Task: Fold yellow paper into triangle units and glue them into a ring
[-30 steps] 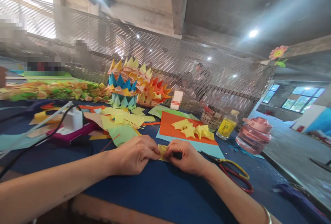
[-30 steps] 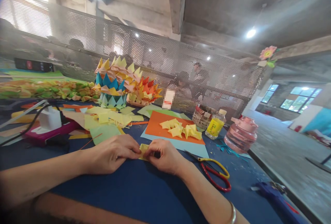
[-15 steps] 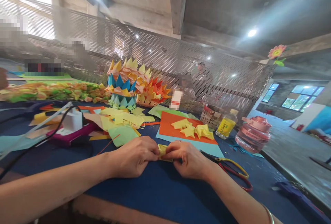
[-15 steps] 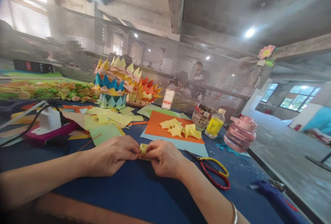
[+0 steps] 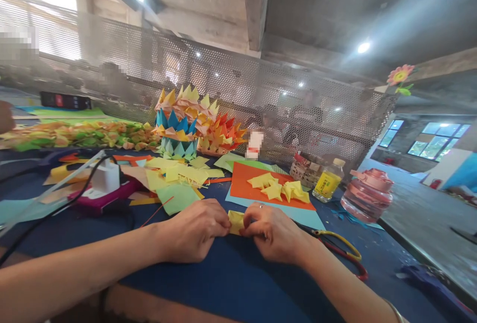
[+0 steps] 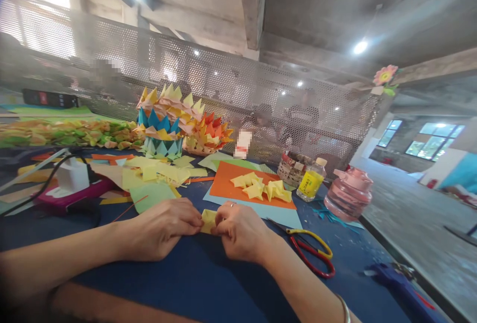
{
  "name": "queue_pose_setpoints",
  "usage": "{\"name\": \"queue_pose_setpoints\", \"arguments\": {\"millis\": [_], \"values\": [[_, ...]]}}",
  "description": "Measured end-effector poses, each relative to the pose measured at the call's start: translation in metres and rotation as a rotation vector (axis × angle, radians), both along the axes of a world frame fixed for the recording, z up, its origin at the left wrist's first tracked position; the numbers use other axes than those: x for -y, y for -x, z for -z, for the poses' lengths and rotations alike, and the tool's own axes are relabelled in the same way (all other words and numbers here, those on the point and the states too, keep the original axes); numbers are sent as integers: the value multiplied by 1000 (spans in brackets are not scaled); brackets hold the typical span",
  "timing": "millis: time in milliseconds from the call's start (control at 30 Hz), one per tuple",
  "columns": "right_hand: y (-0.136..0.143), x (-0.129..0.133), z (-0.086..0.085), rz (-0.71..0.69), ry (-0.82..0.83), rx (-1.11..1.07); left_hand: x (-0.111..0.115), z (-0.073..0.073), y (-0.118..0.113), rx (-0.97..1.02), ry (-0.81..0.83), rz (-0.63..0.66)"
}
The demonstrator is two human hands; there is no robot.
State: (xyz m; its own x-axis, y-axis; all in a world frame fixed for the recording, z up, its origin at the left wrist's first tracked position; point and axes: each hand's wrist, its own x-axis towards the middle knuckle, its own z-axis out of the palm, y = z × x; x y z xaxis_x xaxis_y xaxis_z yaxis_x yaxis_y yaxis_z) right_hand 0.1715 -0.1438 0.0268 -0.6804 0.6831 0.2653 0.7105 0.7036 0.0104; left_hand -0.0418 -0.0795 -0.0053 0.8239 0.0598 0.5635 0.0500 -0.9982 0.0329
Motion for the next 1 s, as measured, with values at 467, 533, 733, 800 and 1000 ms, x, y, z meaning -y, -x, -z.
{"name": "queue_pose_setpoints", "arguments": {"millis": [467, 533, 733, 800, 1000], "values": [[-7, -11, 6, 106, 128, -87, -2, 3, -1, 21, 64, -14], [-9, -12, 7, 116, 128, -99, -2, 3, 0, 17, 65, -22], [-11, -13, 4, 163, 138, -138, -3, 4, 0, 33, 86, -65], [-9, -9, 1, 184, 172, -169, -3, 4, -1, 33, 96, -82], [-1, -3, 0, 142, 270, -277, -1, 4, -2, -10, 132, -48]]}}
